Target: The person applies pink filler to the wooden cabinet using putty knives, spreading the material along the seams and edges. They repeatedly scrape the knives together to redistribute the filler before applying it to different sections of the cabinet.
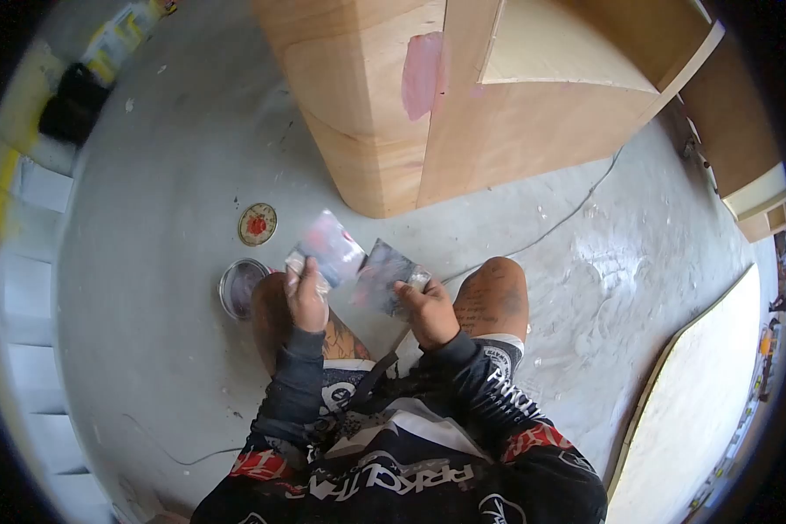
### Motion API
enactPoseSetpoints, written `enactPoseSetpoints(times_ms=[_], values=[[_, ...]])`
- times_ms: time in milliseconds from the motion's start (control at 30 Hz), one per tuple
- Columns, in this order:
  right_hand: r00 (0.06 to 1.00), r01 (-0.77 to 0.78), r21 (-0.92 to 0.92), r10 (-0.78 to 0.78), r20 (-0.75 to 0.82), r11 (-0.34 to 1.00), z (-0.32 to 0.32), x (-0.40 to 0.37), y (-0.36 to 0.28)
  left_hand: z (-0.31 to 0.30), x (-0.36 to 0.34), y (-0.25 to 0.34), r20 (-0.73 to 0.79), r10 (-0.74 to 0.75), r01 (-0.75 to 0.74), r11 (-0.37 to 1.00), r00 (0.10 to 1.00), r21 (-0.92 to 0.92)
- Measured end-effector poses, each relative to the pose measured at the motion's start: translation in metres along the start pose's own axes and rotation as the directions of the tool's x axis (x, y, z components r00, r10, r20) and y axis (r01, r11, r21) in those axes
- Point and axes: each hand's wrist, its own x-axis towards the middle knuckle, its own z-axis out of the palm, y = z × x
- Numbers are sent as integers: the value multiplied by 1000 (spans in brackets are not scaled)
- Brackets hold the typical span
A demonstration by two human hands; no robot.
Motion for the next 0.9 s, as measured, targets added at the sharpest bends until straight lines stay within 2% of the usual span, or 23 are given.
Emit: enactPoseSetpoints(times_ms=[100,133,167,200,233,300,333,367,400,433,467,500,567,600,667,767,833,900], values=[[999,-30,17,29,34,999,2,6,-3,2,-13,0,185,6,-43,980,983,192],[999,-36,9,36,25,999,6,6,-9,7,-12,9,254,21,-64,984,967,165],[999,-41,-1,41,16,999,9,6,-19,-2,-7,6,335,-95,15,972,937,234],[1000,-9,-165,12,14,986,10,5,-38,-18,-3,0,402,-212,86,947,891,308],[998,60,-216,-63,-7,975,7,10,-54,-25,-3,-6,457,-321,142,913,830,383],[974,207,-323,-224,-18,924,6,29,-96,-12,-6,-5,461,-212,-19,894,862,447],[917,382,-371,-397,39,847,3,44,-118,-9,-8,-6,460,-155,-97,873,874,479],[850,494,-480,-518,93,725,15,46,-152,-11,-6,-12,431,-110,-114,879,895,462],[713,648,-542,-676,186,535,35,47,-185,-15,-1,-20,404,-64,-134,886,913,444],[551,679,-720,-747,373,141,33,56,-219,-17,4,-25,371,-28,-146,891,928,431],[418,687,-725,-790,449,-49,47,62,-249,-17,7,-26,324,-36,-100,914,945,394],[202,711,-635,-777,597,-303,80,55,-280,-18,10,-25,275,-54,-51,932,960,360],[79,552,-589,-666,742,-590,118,53,-335,-21,15,-24,231,-93,10,942,969,337],[8,375,-549,-590,808,-747,129,57,-357,-24,16,-24,236,-112,23,937,965,350],[-37,264,-512,-539,841,-817,145,71,-386,-24,17,-19,243,-115,10,919,963,394],[-72,101,-486,-494,866,-868,148,94,-384,-21,17,-17,244,-63,-50,901,968,431],[-36,53,-511,-513,857,-858,133,110,-364,-26,19,-31,236,-28,-69,916,971,395],[39,36,-508,-506,861,-861,108,122,-351,-19,14,-14,238,-74,-26,920,968,392]])
